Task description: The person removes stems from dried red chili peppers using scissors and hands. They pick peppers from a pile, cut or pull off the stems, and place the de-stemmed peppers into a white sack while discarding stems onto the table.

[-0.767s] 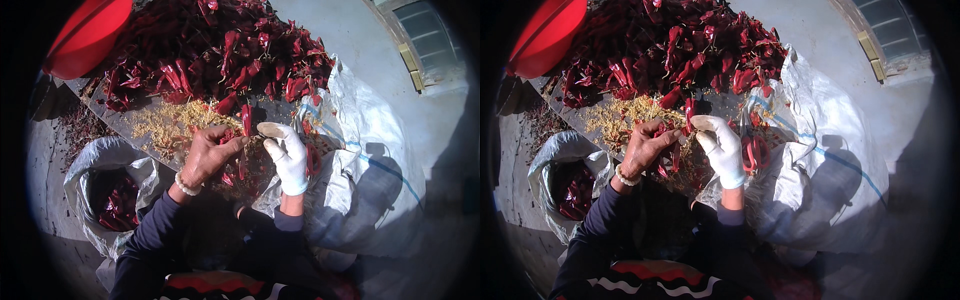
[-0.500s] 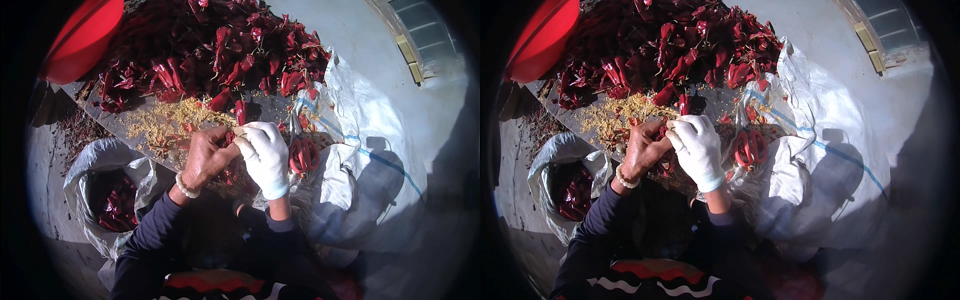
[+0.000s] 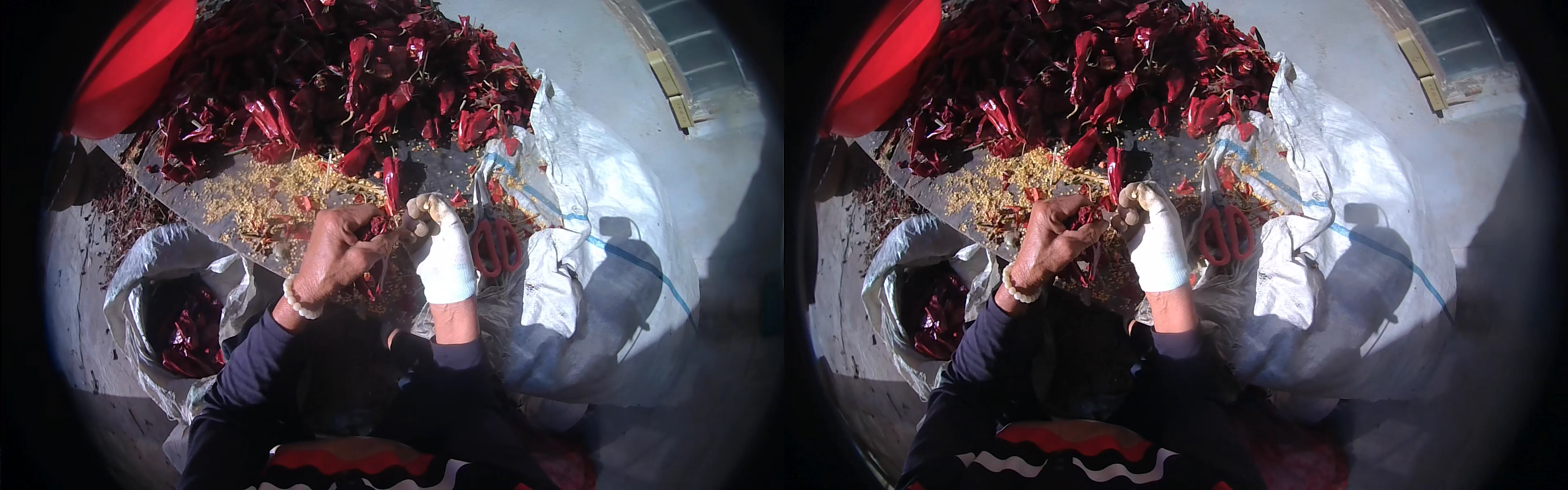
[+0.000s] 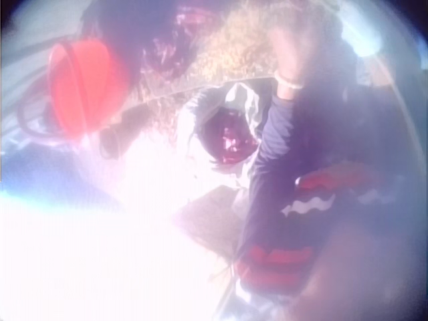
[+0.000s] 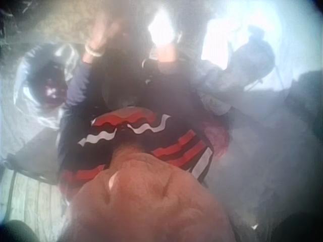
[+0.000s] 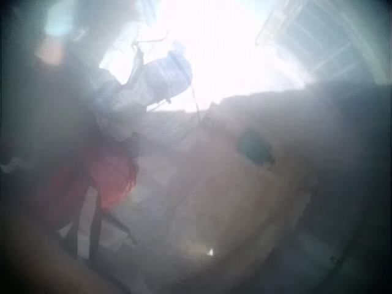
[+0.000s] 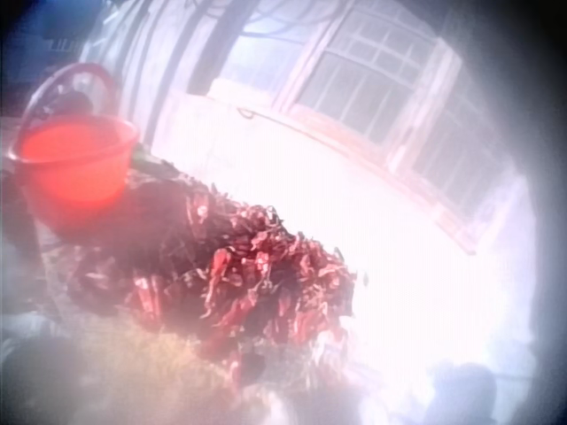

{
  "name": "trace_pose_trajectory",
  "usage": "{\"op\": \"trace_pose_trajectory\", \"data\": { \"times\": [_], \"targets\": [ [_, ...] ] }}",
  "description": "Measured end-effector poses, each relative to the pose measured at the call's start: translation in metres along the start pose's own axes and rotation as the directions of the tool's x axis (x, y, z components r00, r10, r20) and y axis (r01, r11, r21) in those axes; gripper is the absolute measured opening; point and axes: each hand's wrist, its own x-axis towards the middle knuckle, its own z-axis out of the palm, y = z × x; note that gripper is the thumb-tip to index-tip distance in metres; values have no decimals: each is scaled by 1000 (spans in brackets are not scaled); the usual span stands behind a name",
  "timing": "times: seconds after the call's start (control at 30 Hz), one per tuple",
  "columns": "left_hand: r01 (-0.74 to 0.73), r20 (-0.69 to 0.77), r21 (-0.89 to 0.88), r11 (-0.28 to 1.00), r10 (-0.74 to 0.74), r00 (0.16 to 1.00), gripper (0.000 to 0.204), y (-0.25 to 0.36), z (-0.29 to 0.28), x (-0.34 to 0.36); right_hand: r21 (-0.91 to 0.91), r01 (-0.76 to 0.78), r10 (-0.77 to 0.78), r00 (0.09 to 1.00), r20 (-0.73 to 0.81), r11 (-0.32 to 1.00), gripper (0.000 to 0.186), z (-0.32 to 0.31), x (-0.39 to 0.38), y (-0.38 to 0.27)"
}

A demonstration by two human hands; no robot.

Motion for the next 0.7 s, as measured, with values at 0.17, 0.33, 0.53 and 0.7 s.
{"op": "trace_pose_trajectory", "data": {
  "times": [0.17, 0.33, 0.53, 0.7],
  "targets": [
    [215, -83, -412, 885, -272, 959, 16, 6, -31, 6, -298, 378, -199, 848, 491, 876, 49, -23, 0, -36],
    [256, -88, -380, 889, -310, 947, 11, 2, -41, 6, -907, 385, -564, 793, 231, 171, 29, -2, 30, -8],
    [233, -90, -260, 937, -264, 960, 19, -6, -29, 7, -916, 153, -468, 821, 327, -372, 69, 0, 58, 33],
    [314, -8, -354, 881, -339, 941, 15, 4, -29, 6, -941, 331, -576, 784, 229, 76, 50, -9, 52, 20]
  ]
}}
